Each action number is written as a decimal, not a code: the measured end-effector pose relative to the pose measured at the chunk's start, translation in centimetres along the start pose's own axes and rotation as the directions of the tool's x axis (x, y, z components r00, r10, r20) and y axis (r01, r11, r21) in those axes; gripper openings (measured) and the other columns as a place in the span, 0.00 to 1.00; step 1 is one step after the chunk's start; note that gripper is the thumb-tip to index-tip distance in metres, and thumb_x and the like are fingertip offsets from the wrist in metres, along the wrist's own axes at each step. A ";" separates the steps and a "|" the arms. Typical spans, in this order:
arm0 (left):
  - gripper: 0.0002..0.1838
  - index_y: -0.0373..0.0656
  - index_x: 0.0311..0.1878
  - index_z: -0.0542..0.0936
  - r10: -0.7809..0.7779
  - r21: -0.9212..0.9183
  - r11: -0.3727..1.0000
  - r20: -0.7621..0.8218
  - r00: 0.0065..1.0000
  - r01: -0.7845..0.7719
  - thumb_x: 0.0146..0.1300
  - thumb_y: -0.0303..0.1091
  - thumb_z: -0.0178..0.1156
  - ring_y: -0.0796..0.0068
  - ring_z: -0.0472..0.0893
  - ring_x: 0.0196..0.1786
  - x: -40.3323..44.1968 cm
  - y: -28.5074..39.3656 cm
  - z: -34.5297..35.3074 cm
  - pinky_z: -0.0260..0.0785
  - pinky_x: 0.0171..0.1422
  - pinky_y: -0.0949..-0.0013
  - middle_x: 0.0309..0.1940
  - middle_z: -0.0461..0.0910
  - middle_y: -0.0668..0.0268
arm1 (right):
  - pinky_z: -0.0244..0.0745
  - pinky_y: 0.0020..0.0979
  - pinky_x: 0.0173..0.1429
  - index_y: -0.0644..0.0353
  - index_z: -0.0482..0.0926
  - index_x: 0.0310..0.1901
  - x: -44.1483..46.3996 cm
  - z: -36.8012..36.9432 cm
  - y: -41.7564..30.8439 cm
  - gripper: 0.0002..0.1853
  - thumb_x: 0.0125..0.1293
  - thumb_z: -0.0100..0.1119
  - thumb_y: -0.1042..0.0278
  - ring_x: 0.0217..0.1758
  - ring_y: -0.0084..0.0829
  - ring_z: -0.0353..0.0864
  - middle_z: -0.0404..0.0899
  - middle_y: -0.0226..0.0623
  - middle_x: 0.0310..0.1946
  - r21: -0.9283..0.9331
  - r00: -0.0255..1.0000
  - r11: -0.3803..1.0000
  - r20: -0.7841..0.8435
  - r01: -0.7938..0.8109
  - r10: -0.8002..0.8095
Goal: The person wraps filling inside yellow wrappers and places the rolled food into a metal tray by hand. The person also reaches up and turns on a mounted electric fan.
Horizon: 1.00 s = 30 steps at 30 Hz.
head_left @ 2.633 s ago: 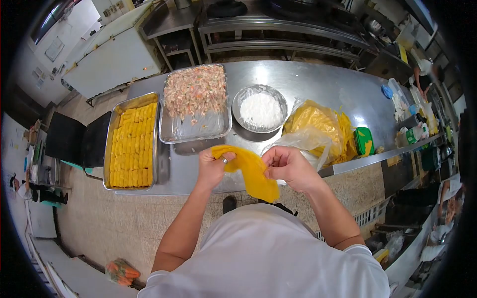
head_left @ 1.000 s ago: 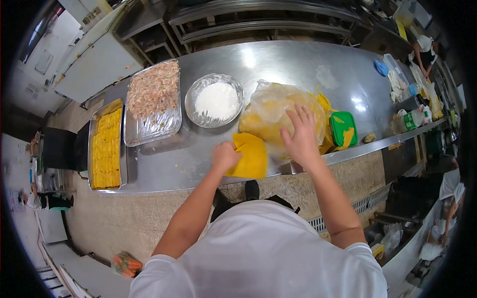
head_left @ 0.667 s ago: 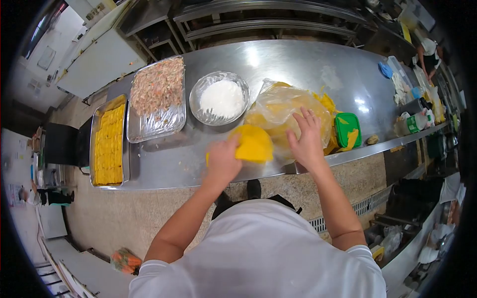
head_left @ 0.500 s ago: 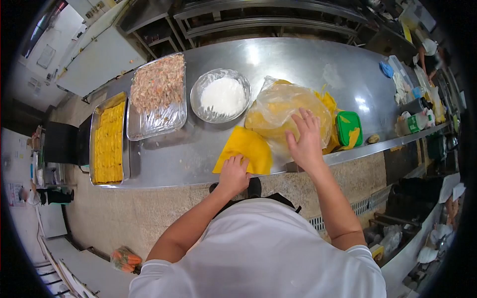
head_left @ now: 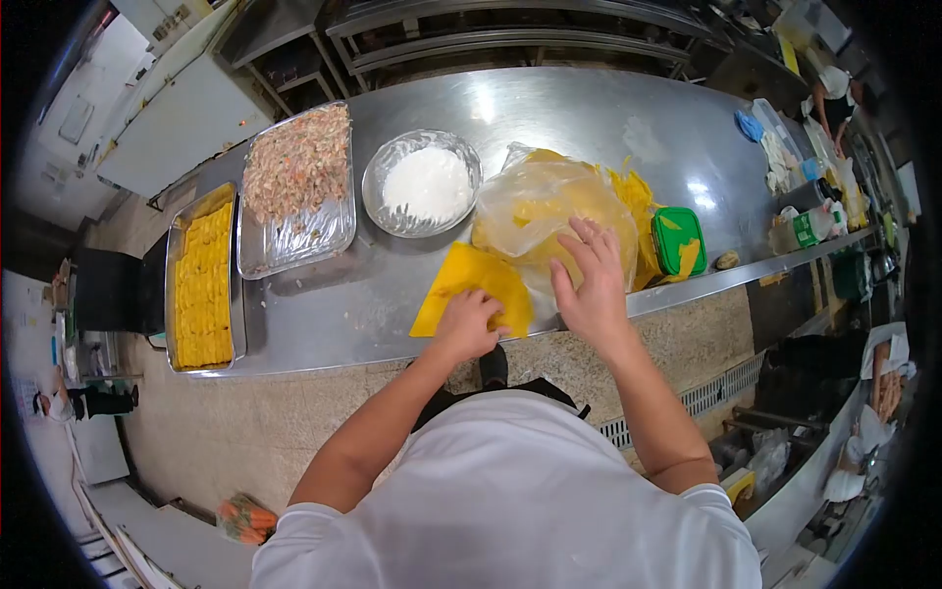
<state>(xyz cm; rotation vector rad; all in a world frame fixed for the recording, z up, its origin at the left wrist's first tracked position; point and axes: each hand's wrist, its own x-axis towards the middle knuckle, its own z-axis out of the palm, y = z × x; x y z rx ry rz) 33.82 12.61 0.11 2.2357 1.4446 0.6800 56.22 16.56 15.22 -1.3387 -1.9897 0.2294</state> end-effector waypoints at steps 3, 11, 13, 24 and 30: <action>0.06 0.46 0.34 0.89 0.048 0.039 0.998 -0.115 0.992 -0.044 0.60 0.36 0.74 0.52 0.83 0.44 -0.2 0.4 0.6 0.75 0.51 0.50 0.34 0.84 0.61 | 0.61 0.65 0.81 0.65 0.85 0.55 -0.3 -0.5 -1.0 0.18 0.64 0.70 0.74 0.72 0.62 0.76 0.81 0.56 0.66 0.036 0.998 0.998 -0.035 0.051 -0.050; 0.10 0.38 0.44 0.92 -0.496 -0.460 0.723 0.176 0.851 0.516 0.67 0.35 0.75 0.74 0.88 0.38 -0.2 -1.2 -0.4 0.79 0.46 0.66 0.38 0.93 0.60 | 0.82 0.49 0.58 0.64 0.88 0.47 -1.2 -2.7 -4.9 0.11 0.62 0.71 0.77 0.51 0.55 0.87 0.87 0.50 0.52 0.289 0.988 0.951 -0.135 0.111 -0.075; 0.11 0.38 0.47 0.92 -0.505 -0.484 0.700 0.185 0.843 0.525 0.68 0.35 0.75 0.79 0.88 0.40 -0.4 -1.7 -0.6 0.80 0.48 0.69 0.41 0.94 0.59 | 0.84 0.45 0.50 0.65 0.88 0.46 -2.9 -1.6 -5.0 0.09 0.64 0.71 0.74 0.45 0.50 0.89 0.88 0.50 0.50 0.468 0.997 0.882 -0.009 -0.061 0.074; 0.07 0.36 0.45 0.92 -0.357 -0.492 0.798 0.079 0.931 0.347 0.69 0.30 0.72 0.72 0.90 0.51 -1.4 -2.1 0.5 0.80 0.60 0.67 0.49 0.93 0.60 | 0.84 0.35 0.25 0.65 0.81 0.49 -9.4 10.3 0.6 0.12 0.78 0.61 0.63 0.33 0.31 0.87 0.85 0.42 0.40 0.458 0.345 -0.009 0.683 -0.889 0.644; 0.06 0.37 0.45 0.88 -0.527 -0.697 0.582 0.067 0.847 0.418 0.71 0.30 0.69 0.75 0.86 0.45 -1.6 -3.7 2.0 0.79 0.56 0.66 0.40 0.90 0.66 | 0.85 0.36 0.25 0.63 0.78 0.43 -10.6 11.6 2.0 0.09 0.80 0.53 0.67 0.27 0.31 0.86 0.83 0.40 0.33 0.462 0.351 0.036 0.618 -0.886 0.704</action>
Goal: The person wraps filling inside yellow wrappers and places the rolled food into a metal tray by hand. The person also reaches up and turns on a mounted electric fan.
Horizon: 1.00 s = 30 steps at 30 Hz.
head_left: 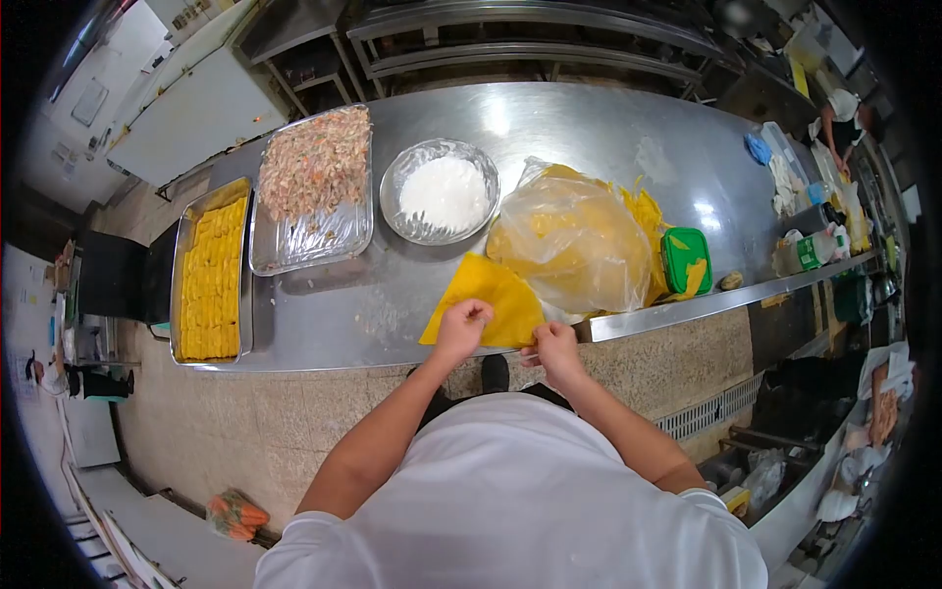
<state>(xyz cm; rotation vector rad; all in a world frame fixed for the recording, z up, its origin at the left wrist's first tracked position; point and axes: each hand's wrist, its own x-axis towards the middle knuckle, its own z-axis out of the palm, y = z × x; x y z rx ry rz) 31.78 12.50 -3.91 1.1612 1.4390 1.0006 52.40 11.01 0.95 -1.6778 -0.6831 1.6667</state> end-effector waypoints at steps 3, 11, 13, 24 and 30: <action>0.07 0.38 0.50 0.86 -0.091 -0.212 0.975 -0.129 0.988 0.062 0.74 0.29 0.66 0.77 0.83 0.49 0.6 -0.7 -1.4 0.76 0.58 0.68 0.42 0.87 0.68 | 0.84 0.35 0.24 0.64 0.77 0.42 0.1 -0.2 0.6 0.10 0.81 0.52 0.68 0.23 0.30 0.85 0.83 0.40 0.30 -0.026 1.000 1.000 -0.021 0.014 -0.014; 0.08 0.40 0.58 0.80 -0.198 -0.747 0.637 -0.395 0.897 -0.188 0.81 0.28 0.56 0.72 0.83 0.56 -1.7 8.7 -14.1 0.76 0.63 0.66 0.56 0.85 0.64 | 0.87 0.39 0.32 0.73 0.78 0.58 -1.0 -0.8 -1.1 0.17 0.80 0.56 0.66 0.28 0.35 0.89 0.87 0.47 0.39 -0.543 0.984 0.825 0.012 0.156 -0.178; 0.06 0.41 0.53 0.80 -0.022 -0.459 0.864 -0.443 0.896 -0.206 0.80 0.27 0.56 0.69 0.84 0.60 -3.3 7.9 -18.2 0.76 0.67 0.61 0.58 0.86 0.61 | 0.87 0.40 0.35 0.75 0.78 0.64 -2.5 -1.1 -1.8 0.21 0.80 0.58 0.65 0.30 0.35 0.90 0.88 0.49 0.41 -0.875 0.874 0.340 0.169 0.346 -0.456; 0.13 0.41 0.52 0.85 0.469 0.410 0.709 0.335 0.817 -0.575 0.66 0.31 0.72 0.45 0.78 0.73 -9.3 7.5 -13.7 0.69 0.79 0.50 0.65 0.84 0.53 | 0.88 0.40 0.51 0.67 0.82 0.60 1.9 13.9 -4.5 0.16 0.79 0.65 0.64 0.45 0.35 0.91 0.89 0.40 0.51 0.019 0.775 0.977 0.612 -0.212 0.156; 0.29 0.38 0.71 0.79 0.289 0.207 0.948 -0.240 0.927 -0.242 0.70 0.36 0.73 0.56 0.80 0.71 -8.9 4.6 -22.7 0.69 0.78 0.55 0.64 0.85 0.53 | 0.90 0.40 0.57 0.68 0.82 0.58 -2.4 19.8 -6.3 0.14 0.78 0.66 0.68 0.49 0.35 0.91 0.89 0.41 0.51 -0.116 0.747 0.981 0.636 -0.157 0.195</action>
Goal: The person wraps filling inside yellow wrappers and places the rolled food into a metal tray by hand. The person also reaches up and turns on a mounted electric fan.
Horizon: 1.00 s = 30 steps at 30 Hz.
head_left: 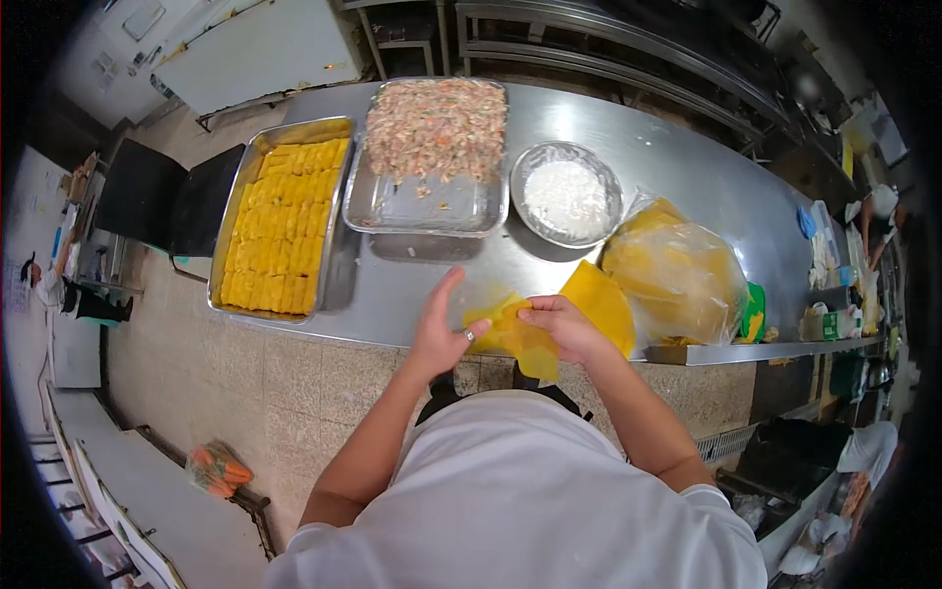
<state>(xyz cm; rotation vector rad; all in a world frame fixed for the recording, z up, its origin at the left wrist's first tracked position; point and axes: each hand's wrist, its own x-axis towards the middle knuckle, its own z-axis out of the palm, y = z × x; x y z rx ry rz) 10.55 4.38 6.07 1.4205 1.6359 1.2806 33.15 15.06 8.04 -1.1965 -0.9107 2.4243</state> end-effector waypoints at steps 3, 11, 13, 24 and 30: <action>0.28 0.37 0.70 0.80 -0.265 -0.328 0.862 0.359 0.895 0.386 0.71 0.37 0.73 0.65 0.83 0.64 2.1 -3.2 -3.7 0.72 0.72 0.59 0.60 0.87 0.57 | 0.90 0.39 0.57 0.69 0.84 0.55 -1.1 6.3 -1.8 0.11 0.78 0.66 0.70 0.48 0.33 0.92 0.90 0.42 0.49 0.029 0.988 1.000 -0.157 0.009 -0.004; 0.13 0.36 0.54 0.88 -0.445 -0.317 0.716 0.480 0.756 0.622 0.71 0.31 0.73 0.76 0.86 0.44 3.7 -5.9 -8.9 0.80 0.51 0.67 0.43 0.90 0.66 | 0.86 0.32 0.51 0.67 0.87 0.53 3.3 7.6 1.2 0.10 0.77 0.67 0.71 0.44 0.27 0.89 0.90 0.37 0.43 -0.325 0.942 0.927 -0.205 0.189 -0.264; 0.11 0.36 0.52 0.88 -0.447 -0.297 0.741 0.451 0.772 0.603 0.71 0.30 0.73 0.76 0.86 0.42 4.1 -6.8 -9.2 0.80 0.48 0.67 0.42 0.90 0.66 | 0.85 0.31 0.49 0.67 0.88 0.52 4.1 7.4 2.0 0.09 0.77 0.68 0.71 0.42 0.26 0.89 0.90 0.36 0.41 -0.266 0.913 0.936 -0.274 0.229 -0.302; 0.14 0.36 0.51 0.90 -0.467 -0.025 0.873 0.247 0.849 0.488 0.67 0.33 0.77 0.79 0.87 0.40 6.6 -10.2 -8.2 0.80 0.47 0.67 0.39 0.92 0.65 | 0.81 0.27 0.31 0.70 0.88 0.47 6.7 3.9 3.4 0.09 0.73 0.70 0.71 0.27 0.23 0.84 0.88 0.35 0.33 -0.345 0.945 0.939 -0.303 0.010 -0.121; 0.16 0.38 0.46 0.91 -0.416 0.086 0.909 0.203 0.886 0.407 0.63 0.39 0.80 0.75 0.86 0.34 6.9 -11.2 -6.7 0.79 0.43 0.64 0.33 0.91 0.62 | 0.77 0.28 0.26 0.71 0.89 0.43 8.6 2.6 2.6 0.10 0.70 0.66 0.71 0.23 0.26 0.83 0.86 0.37 0.27 -0.448 0.941 0.894 -0.303 0.002 -0.154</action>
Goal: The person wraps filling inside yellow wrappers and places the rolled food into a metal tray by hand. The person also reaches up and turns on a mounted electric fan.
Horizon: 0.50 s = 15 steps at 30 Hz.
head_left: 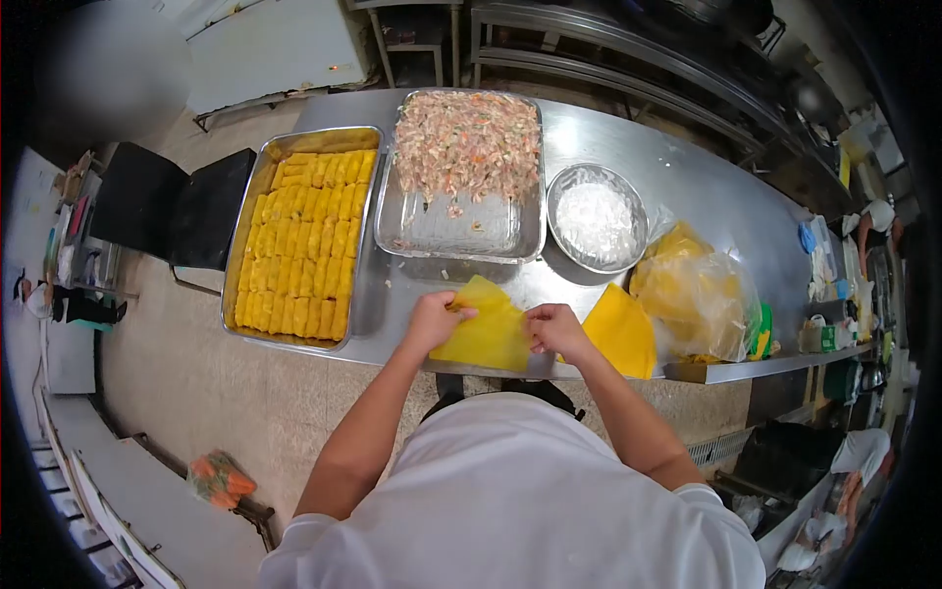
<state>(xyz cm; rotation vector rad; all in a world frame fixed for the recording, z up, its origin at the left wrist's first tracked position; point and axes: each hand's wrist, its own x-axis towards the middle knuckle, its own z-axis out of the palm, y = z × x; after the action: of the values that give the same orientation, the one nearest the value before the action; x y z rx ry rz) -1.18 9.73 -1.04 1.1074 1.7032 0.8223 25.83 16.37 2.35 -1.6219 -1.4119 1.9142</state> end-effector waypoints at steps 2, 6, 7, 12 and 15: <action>0.17 0.39 0.47 0.91 -0.002 0.023 1.000 0.005 1.000 0.002 0.62 0.40 0.81 0.69 0.87 0.34 0.1 0.0 0.1 0.79 0.43 0.62 0.35 0.91 0.59 | 0.79 0.29 0.27 0.71 0.89 0.43 0.7 -0.4 -1.2 0.11 0.70 0.66 0.70 0.23 0.27 0.85 0.86 0.38 0.26 -0.056 0.999 0.998 0.027 -0.021 0.023; 0.23 0.42 0.59 0.87 0.141 0.378 0.923 -0.147 0.979 -0.076 0.63 0.39 0.78 0.57 0.87 0.48 -1.5 2.1 0.2 0.79 0.54 0.56 0.55 0.88 0.56 | 0.80 0.27 0.28 0.69 0.90 0.44 2.6 -0.8 -0.1 0.11 0.71 0.68 0.68 0.23 0.24 0.84 0.85 0.35 0.26 -0.247 0.998 0.969 0.064 -0.001 0.017; 0.26 0.42 0.63 0.86 0.242 0.520 0.848 -0.211 0.947 -0.102 0.64 0.39 0.77 0.54 0.87 0.54 -2.1 2.8 0.5 0.79 0.57 0.54 0.62 0.86 0.55 | 0.80 0.27 0.28 0.69 0.90 0.43 2.4 -0.5 -0.2 0.11 0.71 0.68 0.67 0.23 0.24 0.84 0.86 0.35 0.26 -0.265 0.999 0.964 0.042 0.011 0.000; 0.36 0.45 0.79 0.73 0.490 0.755 0.517 0.127 0.862 -0.405 0.74 0.53 0.63 0.46 0.64 0.83 -5.0 1.7 4.4 0.55 0.84 0.40 0.83 0.65 0.52 | 0.82 0.33 0.33 0.68 0.91 0.40 2.6 0.3 1.8 0.10 0.68 0.68 0.68 0.25 0.29 0.86 0.88 0.40 0.26 -0.415 0.974 0.890 -0.035 0.190 -0.224; 0.40 0.45 0.84 0.67 0.411 0.751 0.527 0.185 0.892 -0.398 0.77 0.59 0.56 0.48 0.53 0.89 -5.1 0.7 4.9 0.42 0.90 0.38 0.87 0.58 0.52 | 0.83 0.36 0.38 0.68 0.90 0.39 2.1 0.3 2.2 0.09 0.67 0.67 0.70 0.28 0.33 0.89 0.89 0.46 0.27 -0.558 0.893 0.777 -0.133 0.291 -0.430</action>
<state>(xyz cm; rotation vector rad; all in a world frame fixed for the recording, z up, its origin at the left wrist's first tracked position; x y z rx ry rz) 4.55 5.50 -0.49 2.1733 1.8819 0.3068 25.69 16.66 -0.67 -1.5644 -2.0708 1.1055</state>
